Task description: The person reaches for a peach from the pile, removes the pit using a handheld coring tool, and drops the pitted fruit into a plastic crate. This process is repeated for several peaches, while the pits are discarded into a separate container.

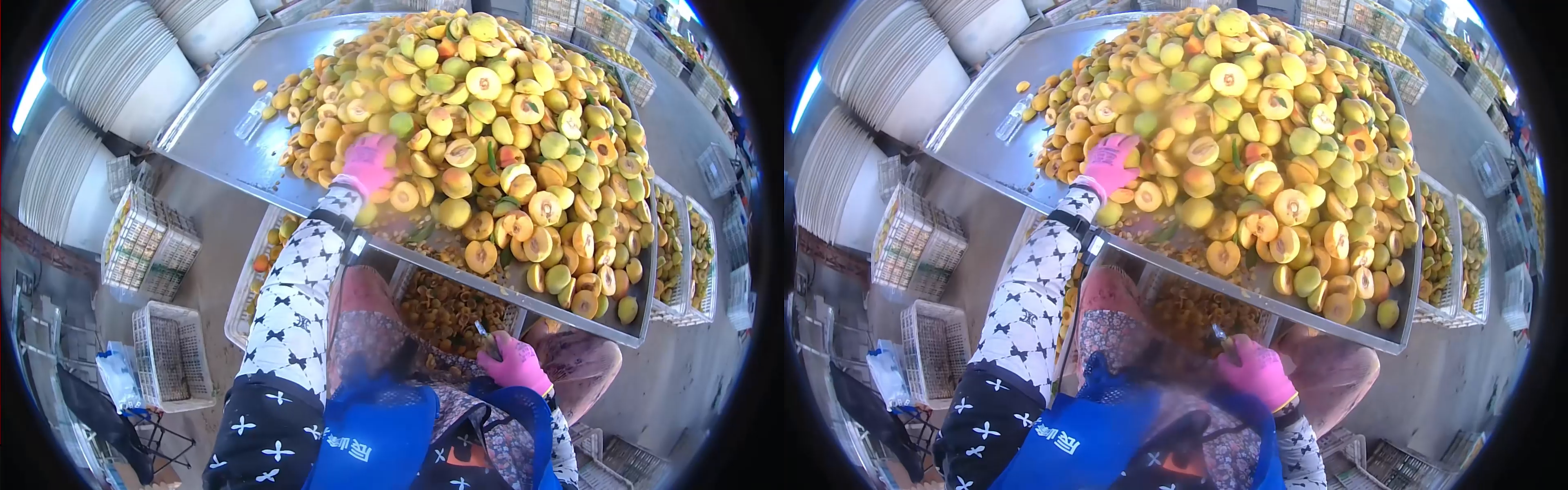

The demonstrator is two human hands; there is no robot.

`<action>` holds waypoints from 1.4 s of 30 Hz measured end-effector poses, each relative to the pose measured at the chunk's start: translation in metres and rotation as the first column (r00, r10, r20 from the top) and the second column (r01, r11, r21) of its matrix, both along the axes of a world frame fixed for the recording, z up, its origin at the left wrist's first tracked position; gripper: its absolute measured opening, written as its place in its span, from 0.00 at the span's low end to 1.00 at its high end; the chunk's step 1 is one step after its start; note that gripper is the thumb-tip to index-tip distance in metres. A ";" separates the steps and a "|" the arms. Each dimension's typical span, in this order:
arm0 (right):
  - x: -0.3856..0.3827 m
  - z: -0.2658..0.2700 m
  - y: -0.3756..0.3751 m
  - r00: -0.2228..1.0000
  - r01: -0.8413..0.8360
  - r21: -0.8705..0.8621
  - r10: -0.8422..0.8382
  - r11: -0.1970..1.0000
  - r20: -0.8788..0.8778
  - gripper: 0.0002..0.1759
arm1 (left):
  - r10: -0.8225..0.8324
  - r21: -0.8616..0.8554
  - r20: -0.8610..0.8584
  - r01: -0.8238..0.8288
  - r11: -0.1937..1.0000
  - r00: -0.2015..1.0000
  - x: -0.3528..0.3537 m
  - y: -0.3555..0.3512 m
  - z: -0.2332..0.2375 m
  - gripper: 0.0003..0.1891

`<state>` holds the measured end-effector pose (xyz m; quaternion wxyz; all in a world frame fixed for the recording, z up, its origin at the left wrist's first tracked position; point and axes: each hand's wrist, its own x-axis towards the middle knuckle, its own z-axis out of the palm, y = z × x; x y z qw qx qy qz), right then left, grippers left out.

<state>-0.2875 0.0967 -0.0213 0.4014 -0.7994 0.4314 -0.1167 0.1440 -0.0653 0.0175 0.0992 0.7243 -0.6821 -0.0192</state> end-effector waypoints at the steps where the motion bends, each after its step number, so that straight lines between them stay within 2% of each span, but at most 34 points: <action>1: -0.003 -0.003 0.002 0.999 0.037 0.021 -0.037 0.999 0.019 0.17 | 0.056 -0.049 0.083 -0.052 0.997 0.995 -0.007 0.006 0.003 0.35; 2: -0.006 -0.001 0.001 0.998 0.051 0.027 -0.052 0.998 0.042 0.18 | 0.136 -0.090 -0.268 -0.165 0.982 0.954 -0.025 0.016 0.015 0.33; 3: -0.005 0.005 -0.002 0.995 0.065 0.033 -0.067 0.997 0.071 0.18 | 0.183 -0.087 -0.583 -0.285 0.954 0.792 -0.042 0.028 0.027 0.31; 4: -0.003 0.011 -0.007 0.991 0.077 0.041 -0.081 0.996 0.103 0.18 | 0.195 -0.039 -0.823 -0.397 0.917 0.533 -0.051 0.038 0.030 0.30; 5: 0.000 0.017 -0.010 0.989 0.109 0.105 -0.118 0.988 0.087 0.18 | 0.050 0.039 -0.999 -0.377 0.926 0.020 -0.055 0.050 0.023 0.28; 6: 0.005 0.024 -0.013 0.977 0.119 0.170 -0.146 0.978 0.156 0.17 | -0.197 -0.151 -0.969 -0.269 0.951 -0.151 -0.069 0.064 0.011 0.29; 8: 0.021 0.045 -0.017 0.938 0.147 -0.025 -0.132 0.989 0.319 0.17 | -0.281 -0.249 -0.827 -0.131 0.959 -0.487 -0.100 0.092 -0.001 0.29; 10: 0.033 0.064 -0.019 0.924 0.184 -0.141 -0.122 0.973 0.363 0.17 | 0.004 -0.061 -0.691 0.064 0.996 -0.723 -0.138 0.117 0.021 0.29; 13: 0.045 0.073 -0.019 0.918 0.231 -0.317 -0.098 0.920 0.384 0.17 | 0.098 0.019 -0.564 0.105 0.994 -0.820 -0.182 0.139 0.029 0.28; 15: 0.047 0.068 -0.019 0.920 0.259 -0.412 -0.094 0.874 0.380 0.17 | 0.106 -0.019 -0.557 0.141 0.990 -0.824 -0.196 0.144 0.019 0.27; 17: 0.043 0.068 -0.015 0.934 0.249 -0.426 -0.098 0.870 0.344 0.17 | 0.090 -0.110 -0.593 0.191 0.975 -0.800 -0.205 0.148 0.016 0.26; 18: 0.042 0.069 -0.013 0.940 0.242 -0.433 -0.099 0.868 0.328 0.17 | 0.119 -0.057 -0.649 0.204 0.977 -0.752 -0.205 0.150 0.019 0.27; 21: 0.034 0.069 -0.012 0.988 0.146 -0.550 -0.092 0.822 0.126 0.18 | 0.167 0.056 -0.800 0.206 0.977 -0.577 -0.209 0.157 0.029 0.26; 23: 0.031 0.069 -0.011 0.996 0.082 -0.608 -0.088 0.790 0.021 0.19 | 0.134 0.059 -0.894 0.184 0.981 -0.428 -0.211 0.160 0.033 0.24; 25: 0.030 0.075 -0.009 0.993 0.087 -0.638 -0.115 0.765 -0.003 0.19 | -0.172 -0.175 -0.985 0.182 0.968 -0.031 -0.213 0.166 0.032 0.23; 27: 0.030 0.076 -0.008 0.992 0.069 -0.668 -0.123 0.741 -0.034 0.19 | -0.307 -0.253 -0.920 0.229 0.940 0.243 -0.212 0.168 0.030 0.24; 30: 0.027 0.074 -0.009 0.990 0.012 -0.683 -0.105 0.730 -0.095 0.19 | -0.325 -0.231 -0.853 0.264 0.937 0.408 -0.206 0.166 0.029 0.24; 31: 0.027 0.076 -0.010 0.989 -0.008 -0.673 -0.094 0.740 -0.115 0.19 | -0.374 -0.273 -0.819 0.278 0.921 0.435 -0.205 0.166 0.029 0.22; 32: 0.026 0.078 -0.011 0.987 -0.027 -0.661 -0.083 0.750 -0.135 0.18 | -0.288 -0.207 -0.895 0.255 0.945 0.342 -0.205 0.166 0.031 0.21; 33: 0.027 0.078 -0.011 0.997 0.068 -0.610 -0.073 0.790 0.017 0.17 | -0.195 -0.139 -0.951 0.229 0.963 0.242 -0.205 0.165 0.033 0.20; 34: 0.027 0.079 -0.013 0.983 0.152 -0.543 -0.072 0.826 0.167 0.17 | 0.056 0.053 -0.998 0.209 0.976 -0.006 -0.206 0.164 0.040 0.21; 35: 0.027 0.080 -0.013 0.947 0.223 -0.462 -0.078 0.858 0.312 0.16 | 0.164 0.140 -0.983 0.229 0.963 -0.088 -0.207 0.165 0.041 0.21; 36: 0.030 0.084 -0.013 0.924 0.265 -0.412 -0.109 0.872 0.366 0.17 | 0.271 0.226 -0.948 0.247 0.942 -0.167 -0.208 0.165 0.043 0.23; 37: 0.035 0.090 -0.011 0.898 0.305 -0.358 -0.142 0.882 0.416 0.18 | 0.238 0.210 -0.968 0.259 0.943 -0.079 -0.211 0.168 0.042 0.24; 38: 0.036 0.095 -0.013 0.869 0.343 -0.308 -0.175 0.888 0.463 0.19 | 0.004 0.033 -0.995 0.298 0.954 0.098 -0.211 0.167 0.037 0.24; 39: 0.036 0.090 -0.015 0.891 0.311 -0.357 -0.138 0.881 0.433 0.20 | -0.233 -0.142 -0.938 0.326 0.935 0.259 -0.210 0.167 0.031 0.24; 40: 0.037 0.081 -0.020 0.909 0.279 -0.421 -0.097 0.863 0.405 0.21 | -0.130 -0.086 -0.984 0.313 0.946 0.122 -0.212 0.168 0.030 0.23; 42: 0.038 0.072 -0.023 0.887 0.371 -0.355 -0.213 0.858 0.411 0.19 | 0.082 0.032 -0.982 0.277 0.960 -0.170 -0.216 0.169 0.031 0.23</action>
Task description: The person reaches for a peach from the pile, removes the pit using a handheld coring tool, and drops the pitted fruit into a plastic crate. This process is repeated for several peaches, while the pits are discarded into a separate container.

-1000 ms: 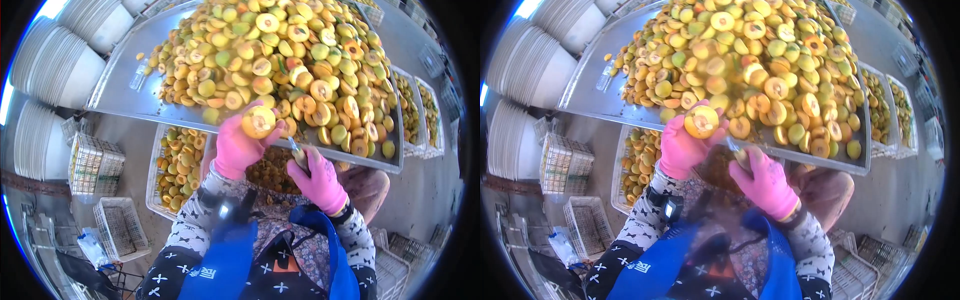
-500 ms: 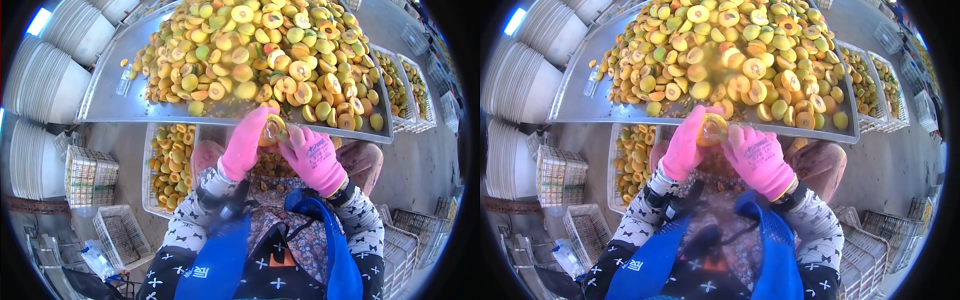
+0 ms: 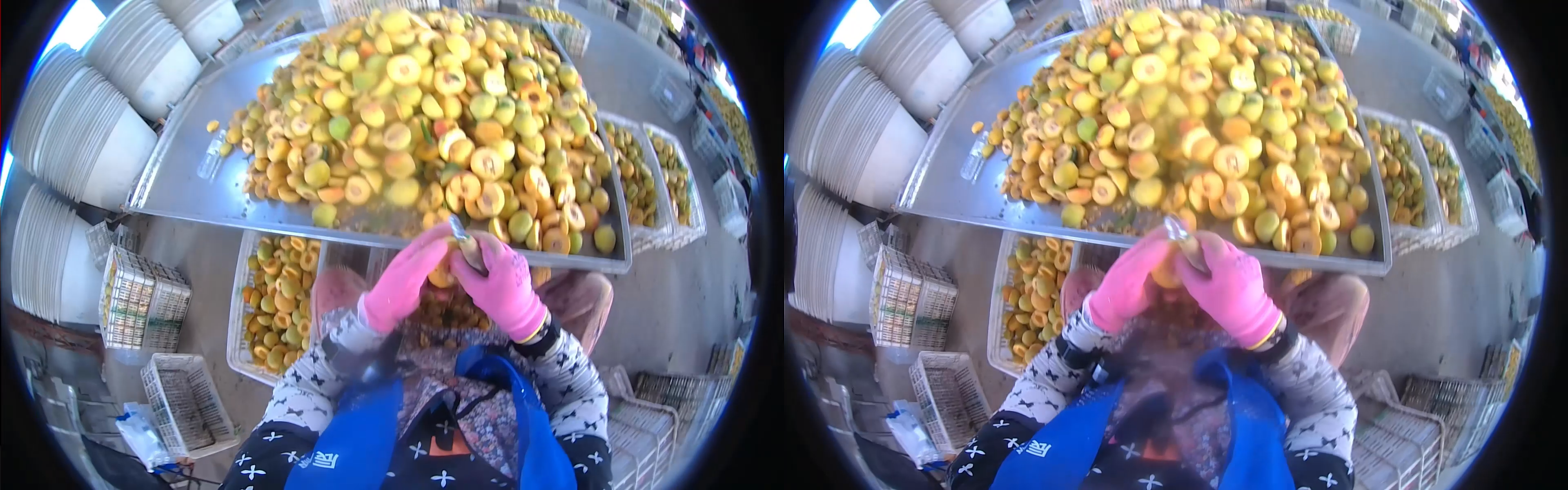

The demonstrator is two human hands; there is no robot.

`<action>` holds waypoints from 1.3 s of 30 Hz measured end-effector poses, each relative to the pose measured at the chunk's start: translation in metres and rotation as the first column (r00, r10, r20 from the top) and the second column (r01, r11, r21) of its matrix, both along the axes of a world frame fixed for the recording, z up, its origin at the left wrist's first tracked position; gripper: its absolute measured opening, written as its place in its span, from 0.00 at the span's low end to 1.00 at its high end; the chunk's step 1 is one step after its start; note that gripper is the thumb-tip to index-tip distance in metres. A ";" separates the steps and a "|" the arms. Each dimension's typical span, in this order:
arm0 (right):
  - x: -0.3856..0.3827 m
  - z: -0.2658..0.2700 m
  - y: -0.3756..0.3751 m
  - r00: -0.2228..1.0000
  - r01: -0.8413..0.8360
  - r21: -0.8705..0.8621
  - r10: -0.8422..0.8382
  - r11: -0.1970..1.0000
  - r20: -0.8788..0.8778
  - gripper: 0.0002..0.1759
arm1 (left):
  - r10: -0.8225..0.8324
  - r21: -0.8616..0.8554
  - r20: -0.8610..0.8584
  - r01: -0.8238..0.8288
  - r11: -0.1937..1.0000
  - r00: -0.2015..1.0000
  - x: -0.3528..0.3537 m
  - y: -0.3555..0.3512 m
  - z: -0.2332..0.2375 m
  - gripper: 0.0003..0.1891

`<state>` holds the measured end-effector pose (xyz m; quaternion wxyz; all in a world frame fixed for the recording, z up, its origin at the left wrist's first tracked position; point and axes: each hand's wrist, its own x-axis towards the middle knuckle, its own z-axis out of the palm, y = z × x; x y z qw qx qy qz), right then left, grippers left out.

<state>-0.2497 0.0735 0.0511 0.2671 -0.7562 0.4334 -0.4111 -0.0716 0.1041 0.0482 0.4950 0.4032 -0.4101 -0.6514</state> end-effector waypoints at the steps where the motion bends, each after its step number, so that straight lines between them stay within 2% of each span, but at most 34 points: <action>1: 0.001 0.002 -0.001 1.000 0.015 0.088 -0.017 0.996 0.023 0.17 | -0.016 0.052 0.001 0.016 0.999 1.000 -0.001 0.001 0.008 0.22; 2: 0.002 0.004 -0.002 0.998 0.029 0.190 -0.037 0.981 0.043 0.16 | -0.034 0.119 0.001 0.034 0.992 0.999 -0.001 0.002 0.014 0.21; 5: 0.008 -0.002 -0.004 1.000 0.012 -0.020 -0.012 1.000 0.004 0.13 | 0.217 0.033 0.055 -0.219 0.975 0.975 -0.019 0.002 -0.019 0.20; 7: 0.010 -0.013 -0.008 0.995 -0.045 -0.092 0.037 0.995 -0.092 0.12 | 0.314 -0.372 0.190 -0.228 0.900 0.930 -0.020 -0.005 -0.038 0.19; 8: 0.008 -0.019 -0.006 0.988 -0.078 -0.111 0.062 0.991 -0.144 0.11 | 0.266 -0.332 0.169 -0.199 0.922 0.949 -0.016 -0.006 -0.032 0.18; 9: 0.008 -0.012 0.003 0.926 -0.299 0.000 0.290 0.954 -0.239 0.11 | 0.219 -0.291 0.147 -0.169 0.942 0.965 -0.012 -0.008 -0.026 0.17; 10: 0.010 -0.015 0.014 0.899 -0.397 -0.034 0.381 0.917 -0.218 0.10 | 0.173 -0.250 0.124 -0.138 0.958 0.977 -0.008 -0.009 -0.020 0.17; 12: 0.009 -0.003 0.027 0.951 -0.310 0.069 0.311 0.948 0.008 0.12 | 0.294 0.136 -0.034 -0.287 0.948 0.955 -0.002 -0.015 0.001 0.21; 14: 0.004 -0.010 0.014 0.989 -0.132 -0.108 0.124 0.985 -0.084 0.12 | 0.234 0.007 -0.036 -0.234 0.972 0.971 0.009 -0.017 -0.005 0.23; 15: 0.000 -0.009 0.007 0.968 -0.110 -0.135 0.076 0.985 -0.237 0.15 | 0.195 -0.054 -0.033 -0.197 0.979 0.980 0.011 -0.017 -0.009 0.24; 16: 0.000 -0.005 0.004 0.953 -0.114 -0.206 0.048 0.972 -0.298 0.15 | 0.187 -0.062 -0.019 -0.188 0.980 0.982 0.010 -0.016 -0.010 0.25; 18: 0.001 -0.005 0.000 0.928 -0.098 -0.121 0.047 0.988 -0.370 0.15 | 0.167 -0.077 0.004 -0.167 0.983 0.986 0.004 -0.015 -0.014 0.26; 20: 0.002 -0.006 0.000 0.897 -0.081 -0.104 0.027 0.991 -0.442 0.15 | 0.200 -0.198 0.191 -0.162 0.967 0.961 0.006 -0.017 -0.021 0.24; 22: 0.003 -0.010 0.000 0.874 -0.085 -0.098 0.027 0.992 -0.486 0.15 | 0.295 -0.410 0.357 -0.135 0.902 0.886 0.008 -0.018 -0.028 0.20; 24: 0.002 -0.014 0.002 0.865 -0.094 -0.100 0.032 0.991 -0.501 0.16 | 0.446 -0.667 0.464 -0.030 0.745 0.766 0.007 -0.018 -0.028 0.16; 26: 0.000 -0.018 0.003 0.851 -0.132 -0.146 0.037 0.981 -0.524 0.16 | 0.342 -0.489 0.577 -0.022 0.872 0.742 0.002 -0.009 -0.006 0.15; 28: -0.004 -0.023 0.003 0.853 -0.166 -0.121 0.081 0.979 -0.516 0.16 | 0.307 -0.456 0.615 0.010 0.890 0.726 0.000 -0.007 -0.001 0.16; 30: -0.005 -0.031 0.003 0.865 -0.212 -0.031 0.173 0.977 -0.471 0.16 | 0.378 -0.581 0.605 0.064 0.811 0.701 0.005 -0.011 -0.015 0.16; 31: -0.005 -0.033 0.004 0.906 -0.247 0.050 0.249 0.968 -0.342 0.15 | 0.423 -0.639 0.602 0.091 0.764 0.677 0.008 -0.013 -0.023 0.16; 33: -0.001 -0.042 0.011 0.924 -0.207 0.085 0.224 0.975 -0.310 0.15 | 0.543 -0.743 0.603 0.166 0.648 0.584 0.009 -0.019 -0.031 0.15; 34: 0.000 -0.046 0.013 0.932 -0.189 0.105 0.212 0.976 -0.295 0.15 | 0.418 -0.573 0.548 -0.039 0.818 0.725 0.006 -0.016 -0.032 0.16; 35: -0.002 -0.046 0.014 0.902 -0.183 0.039 0.184 0.982 -0.391 0.15 | 0.323 -0.315 0.429 -0.195 0.929 0.844 -0.004 -0.010 -0.023 0.16; 37: -0.006 -0.047 0.013 0.822 -0.184 -0.079 0.109 0.980 -0.559 0.15 | 0.254 -0.108 0.316 -0.231 0.967 0.914 -0.007 -0.002 -0.022 0.16; 38: -0.008 -0.052 0.012 0.865 -0.206 -0.071 0.148 0.976 -0.479 0.14 | 0.242 -0.212 0.365 -0.173 0.962 0.899 -0.003 -0.002 -0.026 0.15; 39: -0.006 -0.053 0.013 0.881 -0.199 0.023 0.189 0.980 -0.433 0.14 | 0.245 -0.288 0.440 -0.122 0.950 0.864 -0.001 -0.003 -0.030 0.15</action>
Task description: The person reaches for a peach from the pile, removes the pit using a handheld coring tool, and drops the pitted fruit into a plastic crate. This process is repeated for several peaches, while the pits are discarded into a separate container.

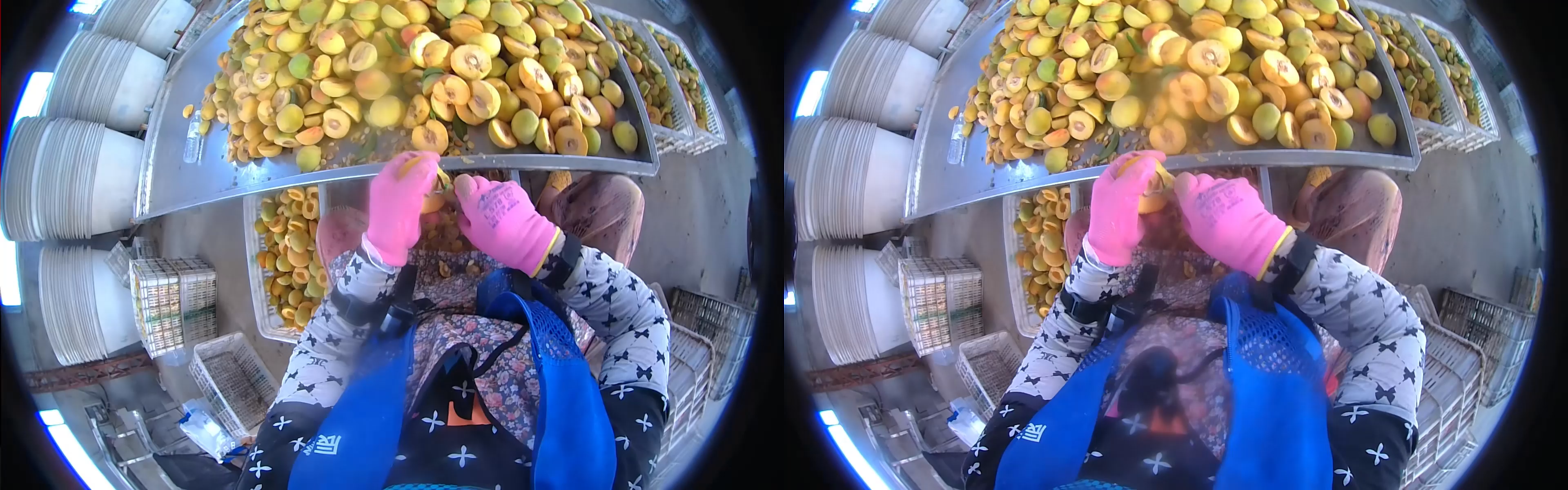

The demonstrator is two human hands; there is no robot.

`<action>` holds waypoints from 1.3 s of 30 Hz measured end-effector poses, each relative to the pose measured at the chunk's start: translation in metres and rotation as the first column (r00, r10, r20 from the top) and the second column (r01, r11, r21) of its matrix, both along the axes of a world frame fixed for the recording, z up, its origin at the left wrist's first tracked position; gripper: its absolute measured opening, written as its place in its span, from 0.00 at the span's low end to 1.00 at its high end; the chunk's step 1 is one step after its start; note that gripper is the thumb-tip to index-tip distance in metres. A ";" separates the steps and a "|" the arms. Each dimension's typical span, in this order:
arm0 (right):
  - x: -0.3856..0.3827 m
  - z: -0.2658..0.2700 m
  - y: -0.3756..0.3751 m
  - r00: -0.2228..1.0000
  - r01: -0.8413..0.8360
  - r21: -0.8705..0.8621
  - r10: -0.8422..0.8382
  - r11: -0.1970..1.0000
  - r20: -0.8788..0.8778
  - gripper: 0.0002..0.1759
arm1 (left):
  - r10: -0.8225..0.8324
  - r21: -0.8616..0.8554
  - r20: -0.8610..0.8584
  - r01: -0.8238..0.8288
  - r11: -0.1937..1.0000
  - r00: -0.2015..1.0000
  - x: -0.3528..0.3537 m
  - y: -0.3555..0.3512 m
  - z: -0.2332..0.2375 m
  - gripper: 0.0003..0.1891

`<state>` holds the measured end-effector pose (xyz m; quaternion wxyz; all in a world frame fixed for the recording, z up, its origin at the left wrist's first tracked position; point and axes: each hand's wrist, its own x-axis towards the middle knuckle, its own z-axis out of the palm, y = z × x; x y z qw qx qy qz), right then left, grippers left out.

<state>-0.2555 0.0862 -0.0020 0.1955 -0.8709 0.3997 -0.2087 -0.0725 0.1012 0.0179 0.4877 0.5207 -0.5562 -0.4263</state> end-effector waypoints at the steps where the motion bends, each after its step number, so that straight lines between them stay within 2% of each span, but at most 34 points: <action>1: 0.003 0.001 0.002 1.000 0.006 0.098 -0.009 0.995 0.028 0.14 | -0.017 -0.067 0.101 0.023 0.998 0.995 0.002 -0.001 -0.004 0.15; 2: 0.007 0.001 0.005 0.993 -0.007 0.160 -0.011 0.987 0.113 0.14 | 0.001 -0.112 0.225 0.024 0.993 0.974 0.003 -0.004 -0.007 0.15; 4: 0.015 -0.003 0.013 0.957 -0.050 0.278 -0.033 0.959 0.287 0.13 | 0.037 0.012 0.108 -0.038 0.999 0.993 0.001 -0.006 -0.006 0.17; 5: 0.015 -0.004 0.014 0.957 -0.046 0.285 -0.039 0.957 0.286 0.13 | 0.096 0.197 -0.130 -0.069 0.978 0.987 -0.003 -0.005 0.001 0.17; 6: 0.015 -0.003 0.013 0.958 -0.049 0.293 -0.038 0.955 0.284 0.13 | 0.202 0.380 -0.344 -0.061 0.923 0.917 -0.005 -0.002 0.004 0.18; 7: 0.015 0.000 0.011 0.958 -0.052 0.295 -0.036 0.954 0.285 0.13 | 0.196 0.338 -0.417 -0.049 0.940 0.888 -0.006 -0.003 0.005 0.19; 9: 0.014 0.013 0.008 0.955 -0.043 0.420 -0.086 0.907 0.285 0.15 | 0.160 0.236 -0.553 -0.031 0.971 0.818 -0.009 -0.009 0.006 0.19; 11: 0.017 0.022 0.012 0.937 -0.090 0.555 -0.118 0.827 0.328 0.15 | 0.208 0.190 -0.584 -0.117 0.975 0.785 -0.019 -0.007 0.012 0.19; 13: 0.020 0.027 0.012 0.910 -0.160 0.740 -0.193 0.654 0.368 0.16 | 0.251 0.141 -0.556 -0.207 0.968 0.792 -0.023 -0.006 0.012 0.19; 15: 0.021 0.038 0.015 0.898 -0.176 0.901 -0.309 0.397 0.312 0.16 | 0.293 0.080 -0.470 -0.291 0.953 0.832 -0.026 -0.007 0.005 0.20; 18: 0.023 0.023 0.019 0.925 -0.097 0.719 -0.205 0.688 0.321 0.15 | 0.250 0.139 -0.382 -0.212 0.967 0.890 -0.020 -0.008 -0.002 0.20; 21: 0.026 0.005 0.022 0.912 -0.101 0.586 -0.161 0.804 0.378 0.16 | 0.218 0.219 -0.382 -0.141 0.965 0.898 -0.010 -0.009 -0.007 0.22; 23: 0.019 0.024 0.015 0.888 -0.224 0.862 -0.270 0.454 0.373 0.15 | 0.232 0.063 -0.350 -0.224 0.973 0.908 -0.017 -0.007 -0.011 0.23; 24: 0.017 0.034 0.013 0.879 -0.284 0.928 -0.322 0.239 0.352 0.14 | 0.239 -0.018 -0.335 -0.259 0.966 0.912 -0.019 -0.006 -0.013 0.23; 27: 0.017 0.028 0.015 0.872 -0.269 0.924 -0.339 0.271 0.353 0.12 | 0.162 -0.069 -0.232 -0.182 0.981 0.959 -0.015 -0.011 -0.017 0.24; 30: 0.016 0.015 0.020 0.900 -0.217 0.805 -0.205 0.553 0.383 0.10 | 0.200 0.332 -0.462 -0.040 0.942 0.864 -0.021 -0.011 0.008 0.22; 33: 0.001 0.028 0.012 0.838 -0.467 0.866 -0.224 0.177 0.497 0.10 | 0.082 0.352 -0.486 0.110 0.929 0.870 -0.014 -0.011 0.019 0.23; 36: -0.015 0.036 0.005 0.721 -0.583 0.807 -0.400 0.090 0.566 0.09 | 0.065 0.276 -0.454 0.071 0.958 0.889 0.003 -0.013 0.014 0.22; 38: -0.018 0.027 0.003 0.906 -0.373 0.872 -0.079 0.317 0.416 0.12 | 0.056 0.248 -0.400 0.049 0.967 0.915 0.023 -0.008 0.016 0.20; 39: -0.022 0.019 0.003 0.957 -0.281 0.846 0.061 0.453 0.285 0.14 | 0.053 0.231 -0.373 0.038 0.972 0.926 0.035 -0.004 0.017 0.19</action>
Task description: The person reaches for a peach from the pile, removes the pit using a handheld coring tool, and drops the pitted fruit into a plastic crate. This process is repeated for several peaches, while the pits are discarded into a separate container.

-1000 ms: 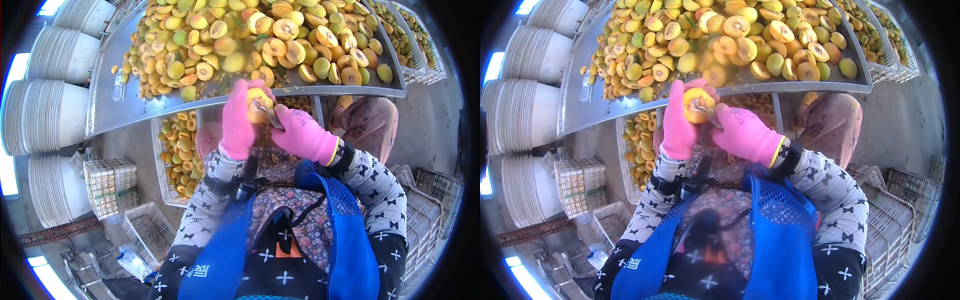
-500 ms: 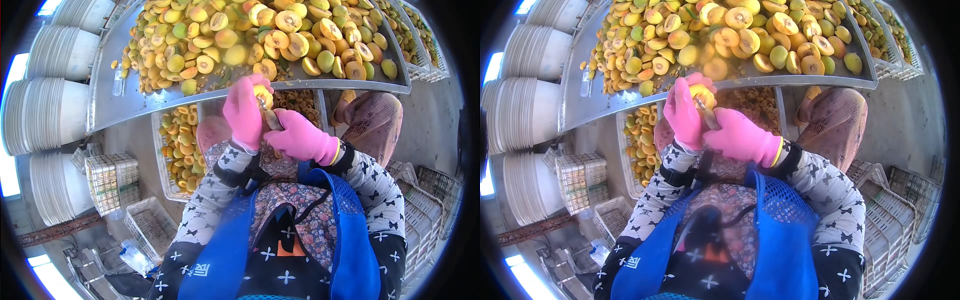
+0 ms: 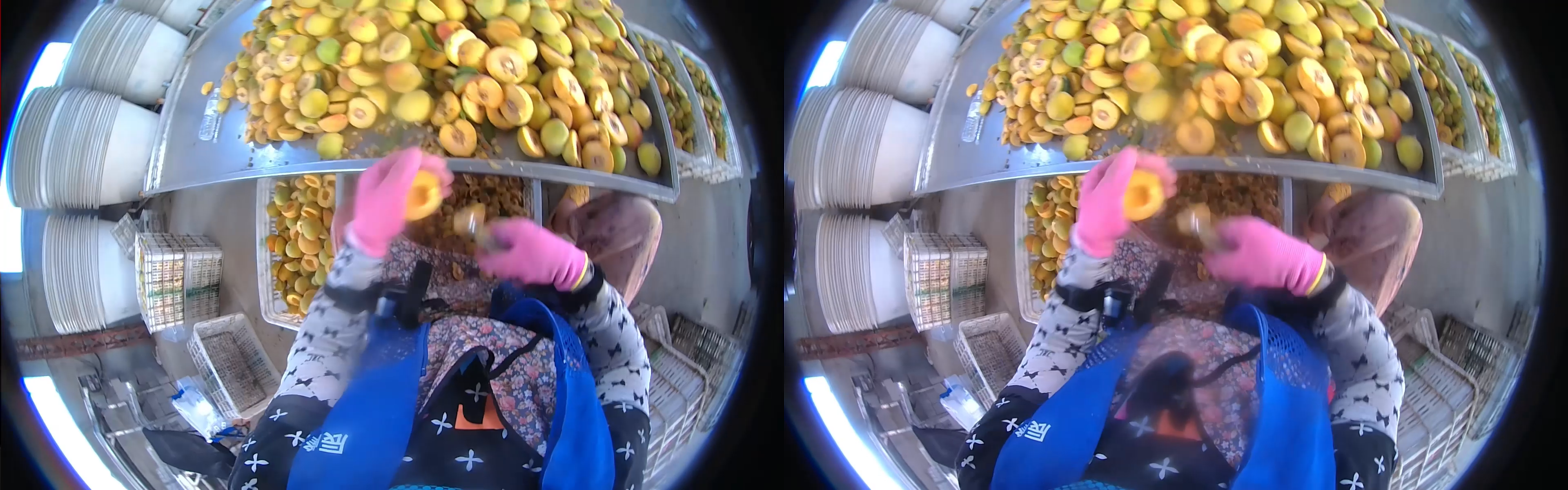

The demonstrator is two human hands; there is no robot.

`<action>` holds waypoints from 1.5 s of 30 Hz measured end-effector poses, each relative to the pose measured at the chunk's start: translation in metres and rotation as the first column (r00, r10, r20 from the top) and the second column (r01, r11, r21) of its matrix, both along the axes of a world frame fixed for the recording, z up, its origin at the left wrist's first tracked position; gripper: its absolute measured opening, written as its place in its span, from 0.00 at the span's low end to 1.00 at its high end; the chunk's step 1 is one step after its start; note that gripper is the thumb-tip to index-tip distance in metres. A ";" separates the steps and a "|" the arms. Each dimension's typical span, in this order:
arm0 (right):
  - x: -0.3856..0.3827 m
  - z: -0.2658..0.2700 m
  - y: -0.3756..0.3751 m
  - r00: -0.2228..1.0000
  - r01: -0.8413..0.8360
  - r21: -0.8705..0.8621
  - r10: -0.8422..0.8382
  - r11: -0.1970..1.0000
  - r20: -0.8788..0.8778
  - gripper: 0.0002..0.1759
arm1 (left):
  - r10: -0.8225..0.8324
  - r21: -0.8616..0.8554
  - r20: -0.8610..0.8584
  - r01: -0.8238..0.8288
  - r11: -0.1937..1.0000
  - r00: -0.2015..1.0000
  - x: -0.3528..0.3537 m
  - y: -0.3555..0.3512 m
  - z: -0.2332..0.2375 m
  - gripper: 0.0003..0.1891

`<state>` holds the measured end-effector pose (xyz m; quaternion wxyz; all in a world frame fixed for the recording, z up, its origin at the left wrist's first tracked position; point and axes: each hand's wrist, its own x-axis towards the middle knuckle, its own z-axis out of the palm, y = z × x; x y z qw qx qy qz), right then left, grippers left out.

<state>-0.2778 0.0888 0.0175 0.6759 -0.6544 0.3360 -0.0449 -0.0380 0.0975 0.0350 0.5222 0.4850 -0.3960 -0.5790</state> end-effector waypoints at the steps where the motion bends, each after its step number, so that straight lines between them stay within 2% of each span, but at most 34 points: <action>1: -0.010 -0.016 0.003 0.975 -0.167 -0.277 0.117 0.946 -0.187 0.16 | 0.012 0.051 0.290 -0.028 0.998 0.957 0.028 0.008 0.004 0.18; 2: -0.021 -0.033 0.007 0.908 -0.352 -0.495 0.160 0.795 -0.388 0.18 | 0.005 0.096 0.554 -0.070 0.993 0.833 0.065 0.017 0.010 0.18; 3: -0.026 -0.045 0.011 0.920 -0.314 -0.529 0.113 0.788 -0.376 0.19 | 0.029 0.054 0.767 -0.110 0.992 0.641 0.103 0.024 0.015 0.19; 4: -0.030 -0.055 0.014 0.929 -0.276 -0.560 0.067 0.781 -0.364 0.20 | 0.051 0.006 0.916 -0.140 0.990 0.398 0.129 0.027 0.014 0.20; 5: -0.031 -0.060 0.014 0.936 -0.246 -0.588 0.030 0.770 -0.352 0.21 | 0.131 -0.059 0.889 -0.174 0.983 0.439 0.136 0.022 0.008 0.20; 7: -0.015 -0.053 0.008 0.939 -0.221 -0.519 0.038 0.825 -0.341 0.20 | 0.287 -0.185 0.813 -0.242 0.952 0.507 0.147 0.003 0.005 0.21; 8: -0.009 -0.050 0.005 0.942 -0.205 -0.486 0.035 0.850 -0.335 0.19 | 0.304 -0.237 0.802 -0.194 0.952 0.514 0.132 -0.012 0.005 0.21; 9: -0.010 -0.055 0.005 0.956 -0.185 -0.564 0.014 0.805 -0.294 0.18 | 0.318 -0.290 0.790 -0.138 0.947 0.523 0.106 -0.032 0.002 0.20; 10: -0.012 -0.057 0.003 0.949 -0.185 -0.577 -0.007 0.796 -0.314 0.18 | 0.281 -0.300 0.832 -0.037 0.953 0.478 0.085 -0.049 -0.002 0.19; 11: -0.014 -0.058 0.001 0.941 -0.189 -0.587 -0.026 0.787 -0.338 0.18 | 0.200 -0.225 0.734 -0.046 0.973 0.649 0.062 -0.064 -0.014 0.18; 12: -0.019 -0.058 -0.001 0.931 -0.196 -0.596 -0.043 0.778 -0.363 0.17 | 0.328 -0.449 0.854 0.255 0.856 0.405 0.060 -0.090 -0.037 0.19; 13: -0.026 -0.058 -0.002 0.947 -0.165 -0.650 -0.066 0.741 -0.315 0.17 | 0.363 -0.407 0.913 0.381 0.830 0.184 0.049 -0.105 -0.044 0.22; 16: -0.032 -0.043 -0.005 0.952 -0.035 -0.618 -0.162 0.786 -0.260 0.22 | 0.388 -0.318 0.921 0.490 0.812 -0.045 0.034 -0.126 -0.061 0.28; 17: -0.031 -0.038 -0.005 0.947 -0.035 -0.601 -0.166 0.799 -0.276 0.21 | 0.352 -0.185 0.902 0.516 0.836 -0.248 0.030 -0.126 -0.067 0.29; 20: -0.031 -0.039 -0.002 0.960 -0.010 -0.621 -0.166 0.784 -0.225 0.20 | 0.231 -0.064 0.933 0.503 0.862 -0.277 0.041 -0.130 -0.075 0.28; 21: -0.030 -0.038 -0.002 0.963 0.020 -0.613 -0.180 0.790 -0.201 0.19 | 0.138 -0.002 0.955 0.460 0.888 -0.263 0.040 -0.126 -0.067 0.28; 24: -0.023 -0.023 -0.002 0.964 0.163 -0.537 -0.249 0.828 -0.091 0.16 | 0.265 -0.350 0.932 0.426 0.834 0.248 0.060 -0.116 -0.070 0.27; 25: -0.021 -0.013 -0.003 0.955 0.243 -0.479 -0.294 0.843 -0.034 0.16 | 0.129 -0.305 0.845 0.272 0.913 0.518 0.062 -0.111 -0.070 0.26; 26: -0.019 -0.008 -0.004 0.939 0.319 -0.418 -0.343 0.850 0.021 0.17 | 0.088 -0.245 0.644 0.096 0.965 0.760 0.064 -0.105 -0.068 0.24; 27: -0.018 -0.014 -0.005 0.937 0.319 -0.500 -0.348 0.805 0.038 0.19 | 0.067 -0.162 0.416 0.002 0.987 0.907 0.068 -0.100 -0.070 0.24; 28: -0.015 -0.012 -0.006 0.936 0.333 -0.490 -0.345 0.806 0.068 0.19 | 0.079 -0.054 0.154 -0.072 0.996 0.985 0.072 -0.094 -0.071 0.23; 29: -0.009 -0.007 -0.008 0.934 0.346 -0.482 -0.344 0.805 0.097 0.19 | 0.110 -0.063 0.457 -0.092 0.994 0.883 0.065 -0.090 -0.075 0.26; 30: -0.004 -0.003 -0.010 0.932 0.356 -0.476 -0.340 0.804 0.122 0.19 | 0.108 -0.147 0.650 -0.015 0.989 0.753 0.058 -0.088 -0.078 0.27; 32: 0.002 -0.005 -0.012 0.923 0.381 -0.534 -0.343 0.755 0.174 0.19 | 0.168 -0.252 0.908 0.180 0.951 0.385 0.041 -0.086 -0.086 0.30; 33: 0.006 -0.011 -0.012 0.917 0.394 -0.552 -0.358 0.735 0.179 0.20 | 0.145 -0.202 0.946 0.180 0.963 0.289 0.031 -0.087 -0.088 0.35; 34: 0.007 -0.014 -0.013 0.910 0.407 -0.571 -0.370 0.713 0.187 0.20 | 0.101 -0.153 0.941 0.140 0.978 0.324 0.023 -0.089 -0.089 0.35; 36: 0.007 -0.012 -0.008 0.914 0.397 -0.504 -0.381 0.767 0.140 0.21 | 0.018 -0.049 0.920 0.069 0.996 0.392 0.011 -0.094 -0.084 0.36; 37: 0.006 -0.012 -0.005 0.914 0.395 -0.468 -0.388 0.790 0.118 0.21 | 0.013 -0.044 0.945 0.086 0.995 0.328 0.008 -0.097 -0.079 0.35; 40: 0.000 -0.007 0.004 0.899 0.428 -0.495 -0.411 0.757 0.148 0.20 | -0.145 0.122 0.595 0.089 0.989 0.791 0.007 -0.092 -0.042 0.36; 41: -0.004 0.003 0.004 0.897 0.423 -0.456 -0.435 0.783 0.085 0.21 | -0.061 0.100 0.374 0.025 0.995 0.925 0.015 -0.090 -0.048 0.33; 42: -0.006 0.003 0.003 0.878 0.462 -0.492 -0.458 0.738 0.139 0.22 | -0.103 -0.030 0.084 0.105 0.994 0.991 0.012 -0.088 -0.044 0.31; 43: -0.007 0.001 0.004 0.862 0.494 -0.520 -0.470 0.697 0.189 0.22 | -0.170 -0.166 -0.210 0.137 0.977 0.963 0.010 -0.082 -0.041 0.30; 44: -0.007 0.001 0.004 0.849 0.519 -0.544 -0.473 0.659 0.237 0.23 | -0.251 -0.296 -0.476 0.116 0.948 0.843 0.008 -0.074 -0.037 0.29; 45: -0.005 0.005 0.002 0.846 0.524 -0.574 -0.464 0.629 0.264 0.23 | -0.214 -0.265 -0.542 0.077 0.961 0.812 0.000 -0.064 -0.026 0.29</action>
